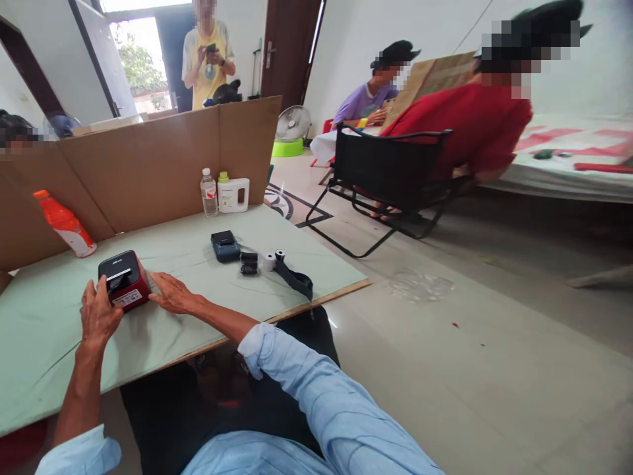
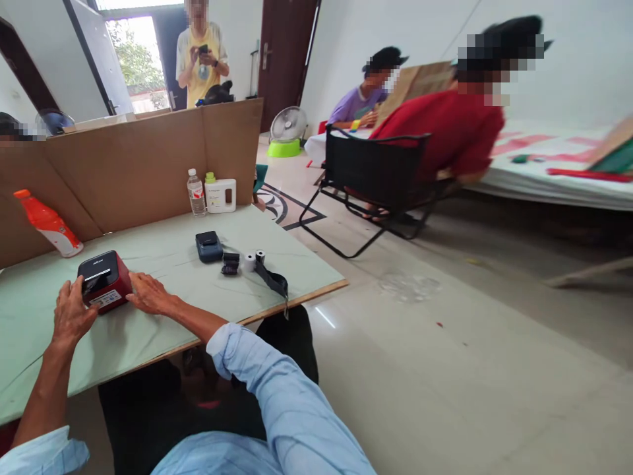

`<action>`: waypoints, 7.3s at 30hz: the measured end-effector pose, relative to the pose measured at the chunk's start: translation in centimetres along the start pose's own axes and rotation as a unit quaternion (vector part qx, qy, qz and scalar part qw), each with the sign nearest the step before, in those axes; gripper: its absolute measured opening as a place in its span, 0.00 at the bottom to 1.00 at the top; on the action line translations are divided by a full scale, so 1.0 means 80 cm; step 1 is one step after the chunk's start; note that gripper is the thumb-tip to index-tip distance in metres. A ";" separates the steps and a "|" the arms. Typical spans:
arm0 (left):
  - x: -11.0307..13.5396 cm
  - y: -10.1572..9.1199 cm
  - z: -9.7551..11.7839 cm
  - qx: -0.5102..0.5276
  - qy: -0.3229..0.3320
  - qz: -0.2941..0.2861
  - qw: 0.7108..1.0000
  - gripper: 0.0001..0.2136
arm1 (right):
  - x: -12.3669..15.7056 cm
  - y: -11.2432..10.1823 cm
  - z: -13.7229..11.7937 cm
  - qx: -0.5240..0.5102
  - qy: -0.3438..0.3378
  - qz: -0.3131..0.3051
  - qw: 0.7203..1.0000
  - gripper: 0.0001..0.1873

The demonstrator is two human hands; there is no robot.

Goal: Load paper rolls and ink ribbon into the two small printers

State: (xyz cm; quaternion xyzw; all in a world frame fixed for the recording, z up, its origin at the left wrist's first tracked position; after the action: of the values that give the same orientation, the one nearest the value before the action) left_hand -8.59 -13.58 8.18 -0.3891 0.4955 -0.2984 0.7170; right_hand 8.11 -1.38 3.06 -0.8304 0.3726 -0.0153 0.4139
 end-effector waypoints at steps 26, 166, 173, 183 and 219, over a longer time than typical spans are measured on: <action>-0.016 0.150 0.215 0.063 0.255 -0.291 0.920 0.19 | 0.116 -0.214 0.192 0.310 0.257 -0.040 0.914 0.20; -0.094 0.218 0.102 0.536 -0.130 -0.205 0.809 0.27 | 0.059 -0.046 0.177 -0.021 0.109 0.059 0.992 0.62; -0.086 0.222 0.099 0.572 -0.147 -0.215 0.778 0.32 | 0.063 -0.043 0.178 -0.021 0.113 0.067 0.991 0.64; -0.086 0.222 0.101 0.595 -0.159 -0.217 0.757 0.32 | 0.070 -0.048 0.166 -0.018 0.147 0.038 0.988 0.63; -0.101 0.196 0.111 0.507 0.097 -0.228 0.826 0.30 | 0.064 -0.049 0.177 -0.061 0.088 0.082 0.991 0.63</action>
State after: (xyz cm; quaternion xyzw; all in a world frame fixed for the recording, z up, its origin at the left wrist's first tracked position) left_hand -2.20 3.44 0.52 -0.0423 0.2386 -0.6988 0.6730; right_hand 18.93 6.47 -4.97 -0.8161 0.4745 -0.0315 0.3283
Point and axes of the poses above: each hand's wrist, its own x-axis away from the middle knuckle, its own y-axis out of the palm, z = x × y, the point moved 3 cm from there along -x, towards the middle knuckle, and after that the axes turned 7 degrees about y, right-handed, at the moved point
